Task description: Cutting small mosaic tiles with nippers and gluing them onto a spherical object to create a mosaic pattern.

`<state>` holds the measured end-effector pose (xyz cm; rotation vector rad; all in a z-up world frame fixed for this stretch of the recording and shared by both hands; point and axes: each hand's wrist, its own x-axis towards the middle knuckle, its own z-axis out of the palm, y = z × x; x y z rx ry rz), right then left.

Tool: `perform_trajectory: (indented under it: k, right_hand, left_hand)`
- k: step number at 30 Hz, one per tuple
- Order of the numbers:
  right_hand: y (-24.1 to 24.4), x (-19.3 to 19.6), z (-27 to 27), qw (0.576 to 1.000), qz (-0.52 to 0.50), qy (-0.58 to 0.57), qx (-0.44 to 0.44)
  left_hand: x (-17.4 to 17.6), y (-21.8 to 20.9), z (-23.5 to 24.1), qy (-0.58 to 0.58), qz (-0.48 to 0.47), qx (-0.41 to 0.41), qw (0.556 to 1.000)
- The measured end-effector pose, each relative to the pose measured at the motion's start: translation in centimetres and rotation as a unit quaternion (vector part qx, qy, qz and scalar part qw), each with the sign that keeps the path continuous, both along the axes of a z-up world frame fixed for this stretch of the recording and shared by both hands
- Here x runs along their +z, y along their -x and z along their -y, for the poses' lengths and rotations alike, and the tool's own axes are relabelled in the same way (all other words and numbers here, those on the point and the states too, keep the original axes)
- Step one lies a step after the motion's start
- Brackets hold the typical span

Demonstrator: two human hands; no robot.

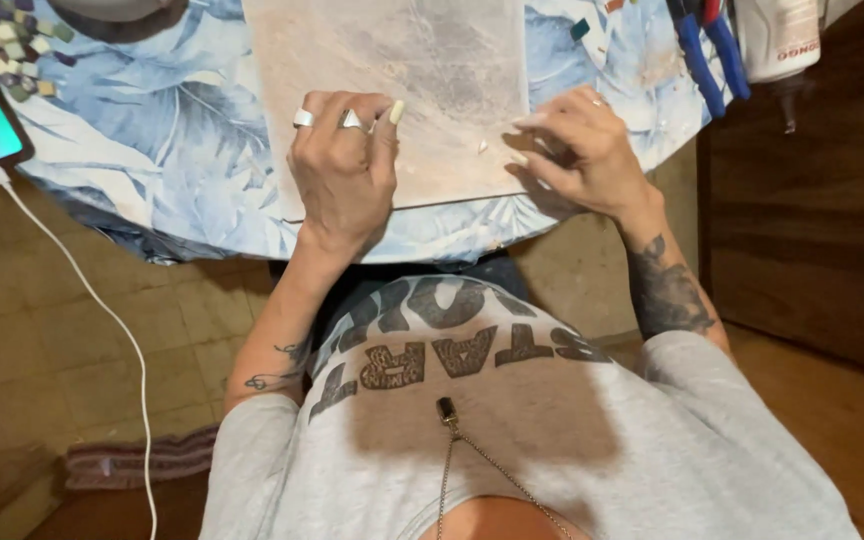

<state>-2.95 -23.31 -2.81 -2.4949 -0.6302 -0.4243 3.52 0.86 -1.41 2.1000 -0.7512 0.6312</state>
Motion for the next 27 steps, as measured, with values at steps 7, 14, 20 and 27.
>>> perform_trajectory:
  k: [7,14,20,27]
  right_hand:
    - [-2.7,0.0,-0.5,0.984,-0.062,0.139,0.095]
    - [-3.8,-0.6,-0.6,0.979,-0.050,0.150,0.125]
    - [-4.0,0.3,-1.2,0.982,-0.050,0.129,0.125]
    - [-3.8,2.8,-2.6,0.977,-0.077,-0.043,0.192]
  left_hand:
    - [-1.5,1.2,-0.4,-0.045,-0.046,-0.051,0.997]
    - [-1.0,1.8,-0.7,-0.033,-0.063,-0.064,0.995]
    - [-0.5,2.1,-0.6,-0.035,-0.042,-0.090,0.994]
    - [-1.5,2.3,0.2,-0.110,-0.028,-0.083,0.990]
